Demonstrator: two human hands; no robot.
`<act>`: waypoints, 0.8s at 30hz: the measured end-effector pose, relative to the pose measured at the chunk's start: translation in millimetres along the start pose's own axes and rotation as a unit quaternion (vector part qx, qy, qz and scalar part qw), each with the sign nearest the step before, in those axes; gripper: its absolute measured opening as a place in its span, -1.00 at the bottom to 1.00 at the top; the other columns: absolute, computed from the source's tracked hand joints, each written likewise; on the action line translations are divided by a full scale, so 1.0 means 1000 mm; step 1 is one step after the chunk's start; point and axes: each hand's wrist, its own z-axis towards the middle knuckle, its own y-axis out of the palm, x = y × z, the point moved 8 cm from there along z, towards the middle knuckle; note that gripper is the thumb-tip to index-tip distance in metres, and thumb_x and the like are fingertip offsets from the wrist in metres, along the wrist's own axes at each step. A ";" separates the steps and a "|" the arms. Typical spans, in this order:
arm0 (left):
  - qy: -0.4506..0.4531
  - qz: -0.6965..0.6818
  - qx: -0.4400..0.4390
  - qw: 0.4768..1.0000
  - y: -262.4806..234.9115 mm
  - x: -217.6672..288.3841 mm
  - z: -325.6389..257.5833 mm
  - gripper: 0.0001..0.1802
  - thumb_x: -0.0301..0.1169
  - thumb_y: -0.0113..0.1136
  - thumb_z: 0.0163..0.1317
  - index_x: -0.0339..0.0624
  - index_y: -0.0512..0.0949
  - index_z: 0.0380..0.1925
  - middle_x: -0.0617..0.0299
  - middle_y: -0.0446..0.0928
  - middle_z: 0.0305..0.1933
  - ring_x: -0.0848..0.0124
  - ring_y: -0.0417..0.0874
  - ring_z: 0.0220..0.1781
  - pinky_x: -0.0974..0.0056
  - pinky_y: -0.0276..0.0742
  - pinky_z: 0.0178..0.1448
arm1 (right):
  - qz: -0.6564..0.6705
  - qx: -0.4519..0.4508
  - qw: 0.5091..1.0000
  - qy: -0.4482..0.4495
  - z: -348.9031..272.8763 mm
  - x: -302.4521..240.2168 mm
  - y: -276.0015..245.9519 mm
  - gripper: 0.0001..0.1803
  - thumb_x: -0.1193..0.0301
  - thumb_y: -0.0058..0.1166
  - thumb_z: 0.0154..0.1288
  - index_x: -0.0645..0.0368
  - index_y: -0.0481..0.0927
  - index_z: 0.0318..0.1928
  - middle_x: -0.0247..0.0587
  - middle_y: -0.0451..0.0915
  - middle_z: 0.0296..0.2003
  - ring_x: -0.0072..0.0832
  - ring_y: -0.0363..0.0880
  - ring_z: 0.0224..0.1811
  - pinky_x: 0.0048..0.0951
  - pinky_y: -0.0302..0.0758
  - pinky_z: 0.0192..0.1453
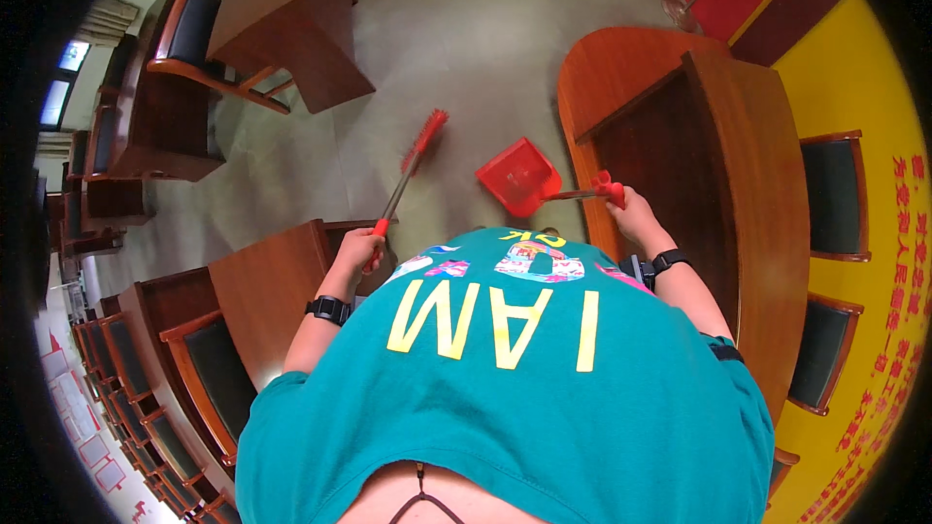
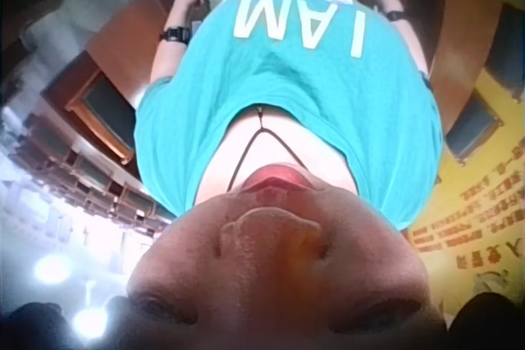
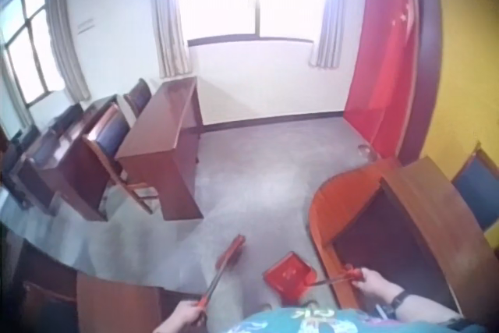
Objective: Sweep the floor in a classroom or meeting hall using a broom and dustpan.
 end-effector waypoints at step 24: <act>0.054 -0.056 0.059 0.995 0.026 0.064 0.007 -0.53 -0.47 0.12 0.10 -0.19 0.44 0.08 0.27 0.40 -0.67 0.52 0.35 -0.80 0.41 0.21 -0.73 | -0.051 -0.059 0.984 -0.163 0.205 -0.140 -0.024 -0.65 0.32 0.08 0.20 0.27 0.45 -0.07 0.14 0.55 -0.16 -0.02 0.52 -0.06 -0.19 0.43 -0.02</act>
